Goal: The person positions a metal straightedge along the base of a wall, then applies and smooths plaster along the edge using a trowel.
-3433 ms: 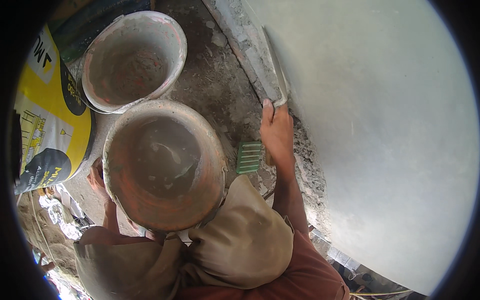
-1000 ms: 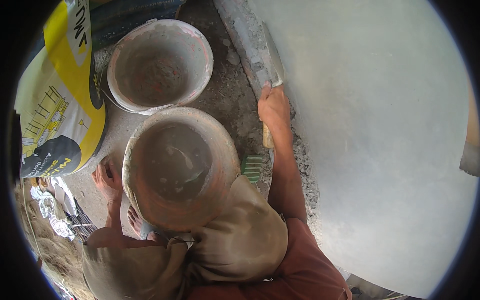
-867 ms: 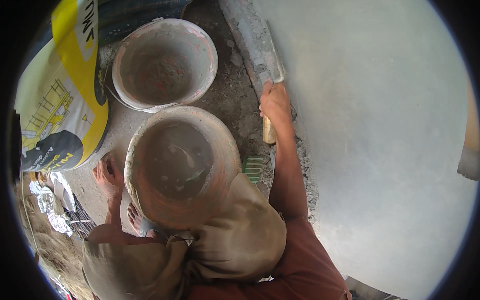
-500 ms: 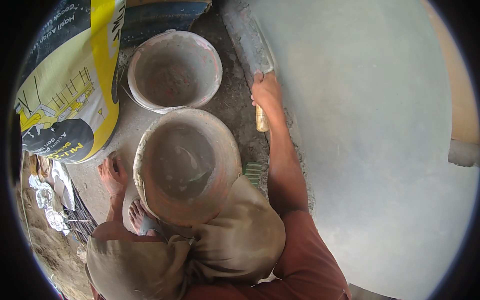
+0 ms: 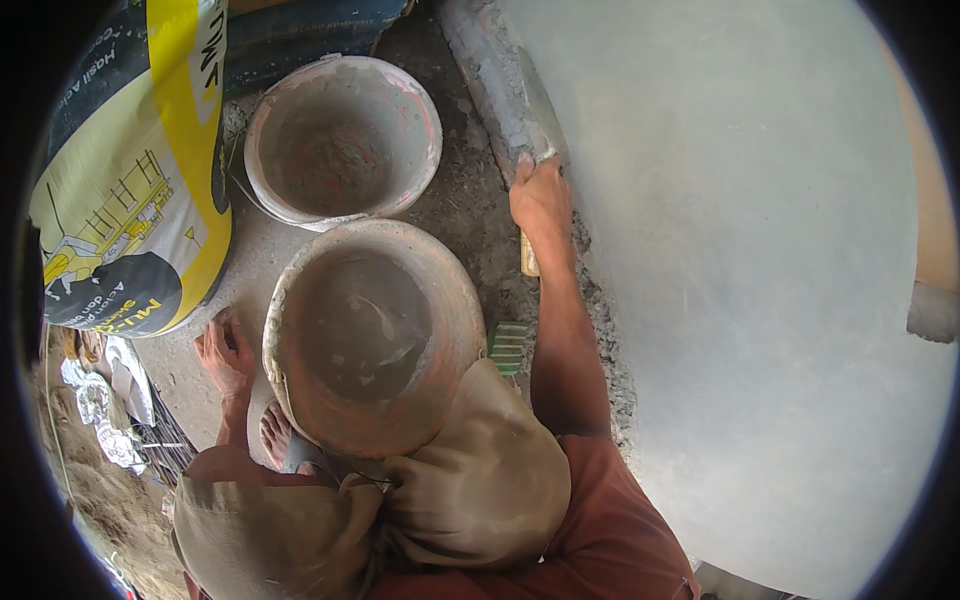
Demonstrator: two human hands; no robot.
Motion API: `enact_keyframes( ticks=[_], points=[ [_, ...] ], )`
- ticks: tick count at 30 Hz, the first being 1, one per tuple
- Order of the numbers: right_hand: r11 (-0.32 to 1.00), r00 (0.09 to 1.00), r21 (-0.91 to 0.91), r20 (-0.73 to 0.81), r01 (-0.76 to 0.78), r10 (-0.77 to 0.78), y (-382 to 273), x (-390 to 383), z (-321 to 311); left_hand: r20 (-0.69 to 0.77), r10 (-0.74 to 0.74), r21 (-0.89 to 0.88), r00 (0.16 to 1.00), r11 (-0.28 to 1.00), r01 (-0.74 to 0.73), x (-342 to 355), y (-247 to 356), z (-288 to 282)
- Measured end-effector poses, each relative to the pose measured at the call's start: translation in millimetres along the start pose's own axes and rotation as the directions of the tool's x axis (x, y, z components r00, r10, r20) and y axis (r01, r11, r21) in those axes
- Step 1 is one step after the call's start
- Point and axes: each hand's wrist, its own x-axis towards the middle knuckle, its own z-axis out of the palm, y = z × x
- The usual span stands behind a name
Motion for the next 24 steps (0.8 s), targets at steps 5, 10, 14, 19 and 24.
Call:
enact_keyframes(
  ticks=[5, 10, 14, 19, 24],
  points=[
    [1.0, 1.0, 0.021, 0.01, -0.014, 0.014, -10.5, -3.2, 0.2, 0.015, 0.0, 0.019, 1.0, 1.0, -0.001, 0.4, -4.3, -1.7],
    [0.983, 0.985, 0.127, 0.129, -0.133, 0.117, -15.0, 17.3, -11.5, 0.014, -0.027, -0.014, 1.0, 1.0, 0.027, 4.5, 2.1, -3.5],
    [0.924, 0.968, 0.35, 0.243, -0.154, 0.069, -35.7, 53.9, -1.0, -0.017, -0.006, 0.005, 1.0, 1.0, 0.006, -4.4, -6.0, -1.3],
    [0.991, 0.986, 0.128, 0.168, -0.032, 0.01, -38.8, -8.1, 12.0, 0.008, -0.042, -0.023, 0.999, 0.999, 0.043, -4.9, -6.0, 0.1],
    [0.997, 0.995, -0.003, -0.058, 0.075, -0.075, 30.0, -52.8, 15.4, 0.042, -0.032, 0.008, 0.999, 0.999, 0.032, -0.4, -4.1, -3.0]
  ],
)
